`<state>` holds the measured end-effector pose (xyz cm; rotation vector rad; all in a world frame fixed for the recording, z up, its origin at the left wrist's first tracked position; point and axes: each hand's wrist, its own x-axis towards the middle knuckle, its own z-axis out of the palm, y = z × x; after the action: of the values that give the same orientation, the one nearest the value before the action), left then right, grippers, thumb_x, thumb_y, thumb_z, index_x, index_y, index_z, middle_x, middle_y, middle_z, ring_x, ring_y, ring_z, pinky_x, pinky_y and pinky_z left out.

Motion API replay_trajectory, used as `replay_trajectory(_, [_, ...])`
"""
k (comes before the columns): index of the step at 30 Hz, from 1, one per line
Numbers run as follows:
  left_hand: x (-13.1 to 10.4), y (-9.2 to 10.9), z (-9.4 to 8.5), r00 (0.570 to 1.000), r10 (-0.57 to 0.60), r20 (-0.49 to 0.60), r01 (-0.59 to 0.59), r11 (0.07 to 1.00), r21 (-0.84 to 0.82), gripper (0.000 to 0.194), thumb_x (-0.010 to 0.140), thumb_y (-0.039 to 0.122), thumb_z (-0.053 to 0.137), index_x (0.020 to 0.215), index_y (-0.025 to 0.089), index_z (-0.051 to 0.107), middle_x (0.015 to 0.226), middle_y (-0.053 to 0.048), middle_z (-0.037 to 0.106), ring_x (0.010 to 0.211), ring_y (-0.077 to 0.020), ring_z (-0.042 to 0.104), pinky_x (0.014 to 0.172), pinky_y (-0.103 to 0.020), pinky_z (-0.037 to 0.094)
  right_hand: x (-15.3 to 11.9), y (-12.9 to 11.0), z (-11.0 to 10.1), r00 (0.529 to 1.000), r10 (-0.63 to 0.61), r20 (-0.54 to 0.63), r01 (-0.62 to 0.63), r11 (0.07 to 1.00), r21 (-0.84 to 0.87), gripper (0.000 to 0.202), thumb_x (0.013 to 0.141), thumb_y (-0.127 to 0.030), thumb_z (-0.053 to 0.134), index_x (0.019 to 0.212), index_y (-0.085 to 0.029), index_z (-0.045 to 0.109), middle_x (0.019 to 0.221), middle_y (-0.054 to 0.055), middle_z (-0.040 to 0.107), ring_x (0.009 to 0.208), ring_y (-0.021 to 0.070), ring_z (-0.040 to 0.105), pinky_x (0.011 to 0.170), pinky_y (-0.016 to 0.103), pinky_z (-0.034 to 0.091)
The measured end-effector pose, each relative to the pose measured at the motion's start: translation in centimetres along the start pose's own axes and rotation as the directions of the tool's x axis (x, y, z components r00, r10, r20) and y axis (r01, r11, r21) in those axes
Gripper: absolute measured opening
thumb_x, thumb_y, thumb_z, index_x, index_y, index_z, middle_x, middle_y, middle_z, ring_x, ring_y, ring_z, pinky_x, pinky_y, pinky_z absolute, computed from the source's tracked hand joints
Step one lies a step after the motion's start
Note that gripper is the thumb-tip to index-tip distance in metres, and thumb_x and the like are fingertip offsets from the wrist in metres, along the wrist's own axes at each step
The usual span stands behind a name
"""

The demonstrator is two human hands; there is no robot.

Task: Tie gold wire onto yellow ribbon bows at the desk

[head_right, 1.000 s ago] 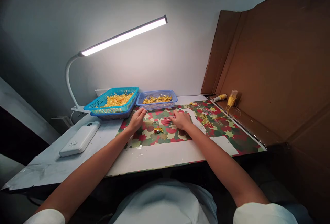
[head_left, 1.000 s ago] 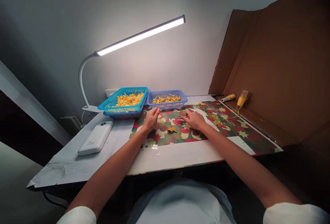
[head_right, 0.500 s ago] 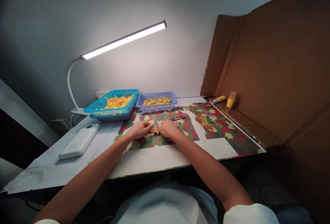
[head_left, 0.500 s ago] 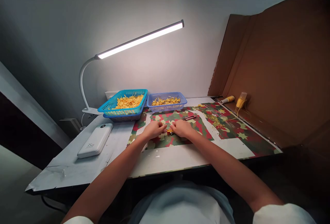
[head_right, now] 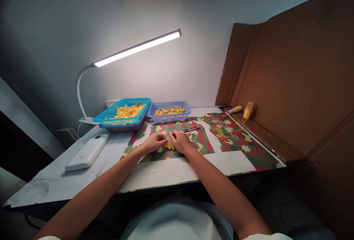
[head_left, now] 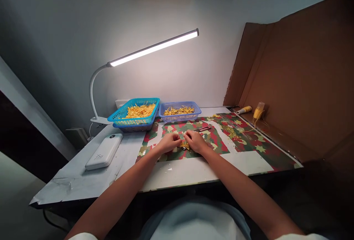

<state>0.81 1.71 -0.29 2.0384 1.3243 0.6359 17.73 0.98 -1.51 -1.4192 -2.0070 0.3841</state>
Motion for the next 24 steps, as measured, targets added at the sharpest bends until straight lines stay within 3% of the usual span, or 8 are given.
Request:
replay_trajectory(3, [0.1,0.1,0.4,0.982,0.096,-0.162,-0.105,0.993,-0.048,0.023,0.076,0.034,0.048,0.059,0.018,0.046,0.053,0.004,0.051,0.048,-0.01,0.047,0.048,-0.022,0.033,0.1,0.6,0.0,1.0,-0.021,-0.008,0.022,0.988,0.153,0.025,0.084,-0.038,0.05,0.067,-0.02,0.047,0.061,-0.002,0.053,0.058,0.0121,0.046,0.054,0.024,0.029])
replay_trajectory(7, [0.0,0.2,0.4,0.894,0.246,-0.374,-0.27,0.963,-0.013,0.022,0.082,0.035,0.046,0.068,0.018,0.05,0.058,0.004,0.054,0.052,-0.0101,0.049,0.053,-0.022,0.037,0.3,0.8,0.2,0.993,-0.114,0.019,0.09,0.865,0.494,0.027,0.079,-0.046,0.055,0.076,-0.021,0.049,0.063,-0.003,0.053,0.057,0.0124,0.049,0.054,0.024,0.037])
replay_trajectory(9, [0.1,0.2,0.3,0.864,0.28,-0.417,-0.295,0.955,0.03,0.021,0.083,0.036,0.047,0.072,0.018,0.051,0.062,0.002,0.057,0.055,-0.0111,0.051,0.055,-0.023,0.038,0.4,0.7,0.3,0.993,-0.109,-0.033,0.108,0.808,0.58,0.029,0.079,-0.049,0.056,0.079,-0.021,0.05,0.064,-0.003,0.053,0.057,0.0126,0.05,0.055,0.025,0.039])
replay_trajectory(12, [0.1,-0.1,0.1,0.882,0.315,-0.351,-0.308,0.948,0.076,0.026,0.086,0.04,0.043,0.073,0.019,0.051,0.064,0.001,0.058,0.057,-0.0129,0.052,0.056,-0.024,0.037,0.5,0.4,0.2,0.991,-0.096,-0.089,0.13,0.801,0.584,0.027,0.079,-0.047,0.057,0.079,-0.021,0.05,0.064,-0.002,0.053,0.058,0.0135,0.051,0.056,0.027,0.04])
replay_trajectory(15, [0.1,-0.1,0.0,0.892,0.383,-0.24,-0.349,0.921,0.174,0.031,0.09,0.038,0.036,0.068,0.019,0.048,0.06,0.001,0.054,0.057,-0.014,0.05,0.056,-0.025,0.035,0.2,0.2,-0.1,0.973,-0.121,-0.194,0.2,0.86,0.469,0.021,0.079,-0.04,0.057,0.082,-0.021,0.051,0.072,0.001,0.056,0.064,0.0156,0.053,0.06,0.029,0.042])
replay_trajectory(19, [0.0,0.1,-0.1,0.848,0.436,-0.302,-0.333,0.881,0.336,0.03,0.091,0.034,0.035,0.066,0.02,0.046,0.059,0.001,0.05,0.056,-0.0149,0.046,0.056,-0.026,0.032,-0.5,-0.3,-0.8,0.833,-0.27,-0.484,0.338,0.939,0.057,0.017,0.077,-0.032,0.059,0.083,-0.021,0.048,0.084,0.005,0.057,0.078,0.0197,0.051,0.072,0.034,0.04])
replay_trajectory(21, [-0.1,0.1,-0.1,0.814,0.48,-0.327,-0.329,0.845,0.421,0.028,0.09,0.031,0.036,0.067,0.02,0.046,0.06,0.0,0.05,0.058,-0.0156,0.046,0.057,-0.026,0.032,-0.8,-0.6,-0.9,0.8,-0.376,-0.468,0.364,0.924,-0.12,0.012,0.078,-0.029,0.057,0.078,-0.021,0.049,0.078,0.004,0.057,0.078,0.02,0.05,0.073,0.034,0.037])
replay_trajectory(24, [-0.1,0.1,-0.2,0.77,0.566,-0.295,-0.355,0.764,0.538,0.024,0.09,0.027,0.038,0.069,0.02,0.047,0.064,-0.002,0.053,0.063,-0.0172,0.048,0.061,-0.028,0.034,-0.8,-0.9,-0.8,0.817,-0.428,-0.387,0.348,0.9,-0.261,0.008,0.079,-0.027,0.054,0.077,-0.02,0.052,0.074,0.003,0.059,0.075,0.0191,0.05,0.071,0.033,0.032])
